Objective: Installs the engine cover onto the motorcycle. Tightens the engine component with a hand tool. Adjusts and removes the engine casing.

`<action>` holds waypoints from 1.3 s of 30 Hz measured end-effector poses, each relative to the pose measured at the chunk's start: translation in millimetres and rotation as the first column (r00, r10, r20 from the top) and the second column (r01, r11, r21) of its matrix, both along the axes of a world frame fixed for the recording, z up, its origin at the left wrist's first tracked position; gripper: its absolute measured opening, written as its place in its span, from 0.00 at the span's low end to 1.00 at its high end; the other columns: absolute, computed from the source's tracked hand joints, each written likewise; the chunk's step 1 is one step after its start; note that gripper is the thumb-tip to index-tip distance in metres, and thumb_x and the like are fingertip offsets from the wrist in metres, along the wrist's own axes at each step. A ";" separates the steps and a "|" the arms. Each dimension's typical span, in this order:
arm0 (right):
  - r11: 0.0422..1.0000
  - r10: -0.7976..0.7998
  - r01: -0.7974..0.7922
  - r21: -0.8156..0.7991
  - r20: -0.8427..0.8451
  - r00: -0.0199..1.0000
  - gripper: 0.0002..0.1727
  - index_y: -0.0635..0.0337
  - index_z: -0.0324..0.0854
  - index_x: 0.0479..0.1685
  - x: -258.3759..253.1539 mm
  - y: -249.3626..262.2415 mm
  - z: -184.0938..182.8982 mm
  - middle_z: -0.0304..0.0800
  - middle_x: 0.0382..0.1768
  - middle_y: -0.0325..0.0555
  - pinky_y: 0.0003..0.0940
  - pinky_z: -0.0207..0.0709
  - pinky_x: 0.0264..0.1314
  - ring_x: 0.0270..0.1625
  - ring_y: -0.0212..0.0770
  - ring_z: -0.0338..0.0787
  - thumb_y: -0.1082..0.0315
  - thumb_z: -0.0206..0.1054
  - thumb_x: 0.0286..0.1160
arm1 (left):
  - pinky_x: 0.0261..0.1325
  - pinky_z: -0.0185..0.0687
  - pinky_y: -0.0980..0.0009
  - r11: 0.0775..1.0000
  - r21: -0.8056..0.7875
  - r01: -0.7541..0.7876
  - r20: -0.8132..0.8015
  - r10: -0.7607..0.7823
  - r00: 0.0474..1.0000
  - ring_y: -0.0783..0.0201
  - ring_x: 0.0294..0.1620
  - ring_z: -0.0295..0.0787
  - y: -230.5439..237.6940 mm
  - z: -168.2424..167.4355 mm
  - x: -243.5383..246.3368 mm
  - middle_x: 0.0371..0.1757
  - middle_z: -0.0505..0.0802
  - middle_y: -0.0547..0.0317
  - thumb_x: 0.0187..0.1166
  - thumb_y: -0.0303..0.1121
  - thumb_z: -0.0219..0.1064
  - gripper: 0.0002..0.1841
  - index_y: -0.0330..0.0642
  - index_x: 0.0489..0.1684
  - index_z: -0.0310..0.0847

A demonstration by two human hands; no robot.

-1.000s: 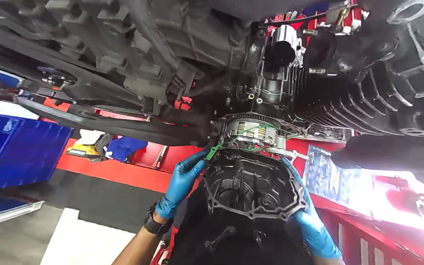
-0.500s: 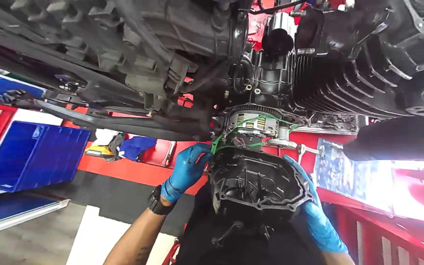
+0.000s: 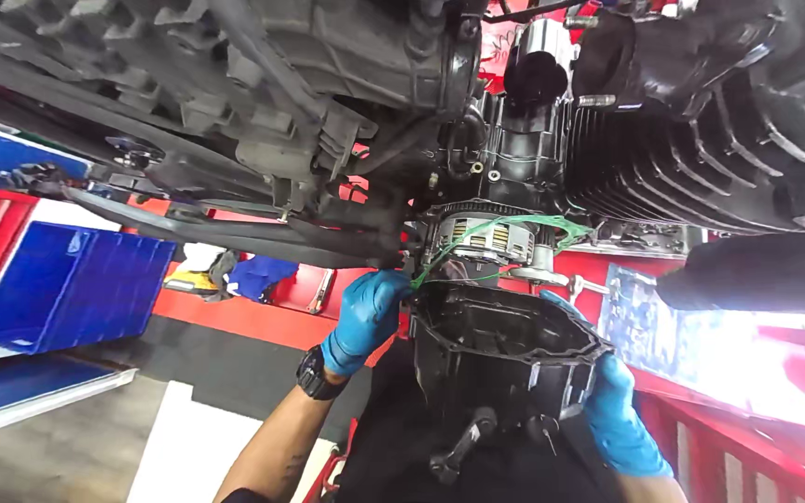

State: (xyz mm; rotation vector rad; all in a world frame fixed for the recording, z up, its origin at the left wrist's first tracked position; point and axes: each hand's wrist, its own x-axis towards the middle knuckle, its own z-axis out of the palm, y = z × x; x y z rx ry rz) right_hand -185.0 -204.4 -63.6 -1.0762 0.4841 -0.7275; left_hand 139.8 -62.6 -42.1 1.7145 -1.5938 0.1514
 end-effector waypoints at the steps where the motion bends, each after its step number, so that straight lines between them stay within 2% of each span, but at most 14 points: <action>1: 1.000 -0.018 0.018 -0.004 0.015 1.000 0.41 0.47 0.77 0.80 1.0 1.8 5.9 0.88 0.70 0.35 0.29 0.79 0.75 0.72 0.30 0.85 0.30 0.61 0.75 | 0.53 0.89 0.69 1.000 0.018 0.024 -0.053 -0.023 0.998 0.64 0.45 0.94 1.1 1.8 0.9 0.41 0.95 0.53 0.88 0.33 0.60 0.09 0.40 0.43 0.84; 3: 0.997 -0.074 0.074 0.006 0.026 0.997 0.29 0.35 0.82 0.72 -1.1 7.1 10.6 0.92 0.62 0.22 0.21 0.82 0.68 0.65 0.19 0.88 0.33 0.60 0.78 | 0.60 0.88 0.70 0.990 0.074 0.119 -0.249 -0.097 0.964 0.66 0.50 0.93 7.0 5.6 4.4 0.44 0.95 0.54 0.87 0.32 0.62 0.08 0.39 0.45 0.86; 5: 0.995 -0.094 0.094 0.016 0.021 0.995 0.26 0.32 0.84 0.69 -2.9 6.7 10.7 0.93 0.60 0.20 0.21 0.83 0.67 0.63 0.17 0.88 0.34 0.60 0.79 | 0.63 0.88 0.69 0.973 0.102 0.207 -0.392 -0.152 0.907 0.67 0.53 0.93 12.4 7.0 9.9 0.48 0.96 0.54 0.86 0.30 0.63 0.08 0.37 0.47 0.88; 7: 0.995 -0.092 0.091 0.032 0.014 0.996 0.25 0.31 0.86 0.66 -1.9 3.8 13.5 0.94 0.59 0.20 0.21 0.84 0.65 0.62 0.17 0.89 0.34 0.59 0.79 | 0.63 0.88 0.71 0.964 0.107 0.243 -0.428 -0.176 0.886 0.68 0.54 0.93 15.8 6.8 12.6 0.48 0.96 0.54 0.86 0.29 0.64 0.08 0.37 0.48 0.89; 9: 0.995 -0.099 0.099 0.034 0.001 0.995 0.24 0.31 0.87 0.64 -0.6 0.4 15.7 0.95 0.57 0.19 0.20 0.85 0.63 0.59 0.16 0.90 0.34 0.58 0.80 | 0.64 0.86 0.70 0.967 0.101 0.234 -0.335 -0.188 0.923 0.66 0.54 0.93 16.2 7.4 13.9 0.47 0.96 0.54 0.86 0.30 0.63 0.08 0.38 0.46 0.89; 12: 0.991 -0.133 0.133 0.005 -0.044 0.990 0.24 0.30 0.88 0.61 0.3 -4.1 19.3 0.95 0.55 0.18 0.19 0.85 0.62 0.59 0.16 0.90 0.33 0.58 0.79 | 0.66 0.85 0.65 0.973 0.111 0.204 -0.093 -0.194 0.977 0.61 0.53 0.93 14.0 10.9 13.6 0.44 0.95 0.52 0.87 0.30 0.60 0.08 0.40 0.44 0.85; 17: 0.991 -0.133 0.131 -0.035 -0.067 0.989 0.23 0.27 0.88 0.60 0.8 -10.7 24.6 0.95 0.54 0.15 0.17 0.84 0.61 0.57 0.13 0.89 0.32 0.57 0.79 | 0.63 0.85 0.62 0.976 0.107 0.190 0.214 -0.209 0.954 0.55 0.50 0.93 8.8 17.1 14.3 0.42 0.94 0.50 0.85 0.29 0.59 0.06 0.39 0.47 0.81; 25: 1.000 -0.001 0.001 -0.026 0.011 1.000 0.25 0.30 0.86 0.66 -1.8 -13.7 24.4 0.94 0.59 0.18 0.20 0.83 0.66 0.62 0.15 0.88 0.33 0.57 0.80 | 0.52 0.87 0.61 0.953 0.156 0.260 0.324 -0.298 0.898 0.53 0.43 0.92 -1.3 28.9 19.4 0.42 0.93 0.48 0.87 0.28 0.56 0.07 0.37 0.49 0.81; 28: 1.000 0.003 -0.004 -0.031 -0.034 0.999 0.26 0.30 0.85 0.68 -5.1 -7.8 25.0 0.93 0.60 0.17 0.20 0.82 0.67 0.63 0.15 0.87 0.33 0.58 0.79 | 0.53 0.86 0.62 0.979 0.091 0.184 0.340 -0.204 0.918 0.54 0.47 0.93 -0.5 26.6 18.2 0.48 0.95 0.47 0.88 0.29 0.56 0.09 0.39 0.55 0.80; 30: 0.998 -0.039 0.038 -0.041 -0.035 0.999 0.25 0.29 0.86 0.67 -6.0 -1.8 24.3 0.93 0.60 0.16 0.19 0.82 0.67 0.63 0.14 0.87 0.33 0.57 0.80 | 0.59 0.86 0.63 0.996 0.091 0.023 0.161 -0.037 0.986 0.57 0.52 0.94 12.6 22.7 7.0 0.53 0.96 0.49 0.89 0.36 0.59 0.13 0.39 0.60 0.82; 32: 0.998 -0.069 0.069 -0.010 0.005 0.998 0.26 0.30 0.86 0.67 -8.4 3.7 20.1 0.93 0.59 0.18 0.20 0.83 0.66 0.62 0.16 0.88 0.33 0.58 0.79 | 0.63 0.89 0.61 0.983 0.149 -0.111 -0.203 0.141 0.969 0.60 0.56 0.95 31.2 12.4 -10.9 0.55 0.96 0.48 0.91 0.38 0.56 0.20 0.31 0.66 0.82; 34: 0.996 -0.084 0.082 0.035 0.048 0.995 0.26 0.31 0.86 0.67 -9.8 10.0 13.4 0.94 0.59 0.20 0.22 0.85 0.64 0.61 0.18 0.90 0.33 0.59 0.78 | 0.66 0.90 0.60 0.956 0.238 -0.169 -0.514 0.271 0.814 0.63 0.59 0.94 52.0 -0.5 -35.1 0.59 0.95 0.49 0.93 0.42 0.49 0.25 0.28 0.71 0.78; 36: 0.996 -0.085 0.084 0.017 0.048 0.995 0.30 0.34 0.83 0.71 -8.7 14.2 6.4 0.93 0.62 0.22 0.23 0.84 0.67 0.64 0.19 0.89 0.32 0.61 0.75 | 0.67 0.89 0.65 0.933 0.324 -0.156 -0.704 0.348 0.619 0.69 0.59 0.92 68.9 -2.6 -66.0 0.59 0.94 0.54 0.94 0.47 0.44 0.29 0.28 0.71 0.77; 39: 0.984 0.001 -0.006 -0.180 -0.026 1.000 0.53 0.50 0.65 0.88 -5.4 9.0 -6.7 0.75 0.83 0.38 0.35 0.72 0.83 0.81 0.34 0.76 0.27 0.68 0.63 | 0.72 0.83 0.70 0.925 0.372 -0.082 -0.860 0.376 0.345 0.73 0.66 0.88 82.1 10.0 -100.1 0.67 0.91 0.56 0.93 0.58 0.36 0.38 0.29 0.78 0.71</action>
